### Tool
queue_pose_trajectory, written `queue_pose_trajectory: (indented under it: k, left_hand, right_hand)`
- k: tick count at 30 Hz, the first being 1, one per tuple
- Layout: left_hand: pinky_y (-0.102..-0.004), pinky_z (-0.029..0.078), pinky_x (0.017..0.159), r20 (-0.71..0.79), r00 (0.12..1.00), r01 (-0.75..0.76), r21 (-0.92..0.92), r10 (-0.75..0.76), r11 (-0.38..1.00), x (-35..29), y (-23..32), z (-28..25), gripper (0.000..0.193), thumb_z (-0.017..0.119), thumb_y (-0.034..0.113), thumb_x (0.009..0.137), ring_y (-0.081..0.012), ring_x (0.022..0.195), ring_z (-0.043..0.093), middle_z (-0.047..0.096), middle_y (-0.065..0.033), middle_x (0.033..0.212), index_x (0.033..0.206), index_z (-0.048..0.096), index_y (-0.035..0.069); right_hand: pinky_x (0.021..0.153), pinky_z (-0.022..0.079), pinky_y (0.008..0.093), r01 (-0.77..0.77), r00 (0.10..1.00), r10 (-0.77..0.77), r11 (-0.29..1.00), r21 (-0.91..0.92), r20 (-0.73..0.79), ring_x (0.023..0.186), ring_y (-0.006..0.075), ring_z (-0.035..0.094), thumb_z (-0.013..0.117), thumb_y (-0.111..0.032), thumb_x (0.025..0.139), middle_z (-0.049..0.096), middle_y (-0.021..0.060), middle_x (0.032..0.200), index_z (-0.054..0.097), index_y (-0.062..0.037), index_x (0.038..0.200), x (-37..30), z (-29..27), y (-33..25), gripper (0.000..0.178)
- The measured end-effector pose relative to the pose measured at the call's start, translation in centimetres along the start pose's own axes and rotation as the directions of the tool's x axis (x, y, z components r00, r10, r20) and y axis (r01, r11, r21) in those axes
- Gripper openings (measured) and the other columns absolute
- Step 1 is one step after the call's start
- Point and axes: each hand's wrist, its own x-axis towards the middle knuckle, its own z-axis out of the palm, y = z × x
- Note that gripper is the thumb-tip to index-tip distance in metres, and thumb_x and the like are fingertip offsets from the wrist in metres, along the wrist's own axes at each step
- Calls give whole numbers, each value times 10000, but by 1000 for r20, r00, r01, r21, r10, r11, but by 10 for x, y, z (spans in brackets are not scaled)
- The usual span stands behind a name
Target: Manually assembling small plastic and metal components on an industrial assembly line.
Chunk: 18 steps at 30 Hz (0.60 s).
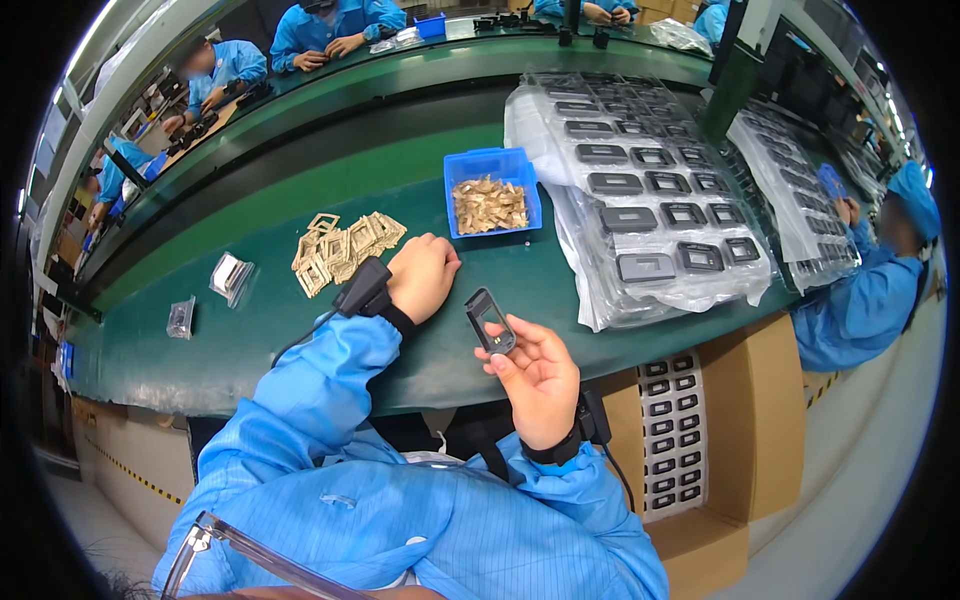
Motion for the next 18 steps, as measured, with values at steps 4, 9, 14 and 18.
queue_pose_trajectory:
  k: [4,9,14,18]
  left_hand:
    - [-441,490,782,-30,999,-27,-210,21,977,-6,9,-18,59,631,72,889,-364,900,624,632,-174,909,890,596,24]
    - [-385,480,676,-323,945,-181,-376,54,909,32,11,-50,63,613,17,907,-314,743,607,602,-161,813,930,555,4]
    - [-324,540,727,44,978,-164,-433,203,886,37,11,-57,79,691,40,846,-234,794,691,700,-129,847,919,672,16]
    - [-356,541,717,257,946,-121,-293,200,949,11,9,-48,117,738,101,821,-262,797,696,711,-133,864,909,702,31]
  right_hand:
    - [860,556,303,10,999,-10,1000,-12,-31,1044,236,679,593,84,933,626,182,1255,479,36,1352,0,-7,-3,437]
    - [856,556,302,18,999,-18,1000,-14,-37,1036,236,681,597,79,932,627,180,1255,481,33,1350,-2,-7,-3,437]
    - [838,560,301,17,998,-19,1000,-20,-60,1008,231,687,613,69,926,634,184,1243,485,30,1349,-6,-8,-6,444]
    - [833,562,298,42,994,-45,999,-31,-101,1001,232,690,618,65,924,637,190,1235,488,31,1346,-6,-17,-6,443]
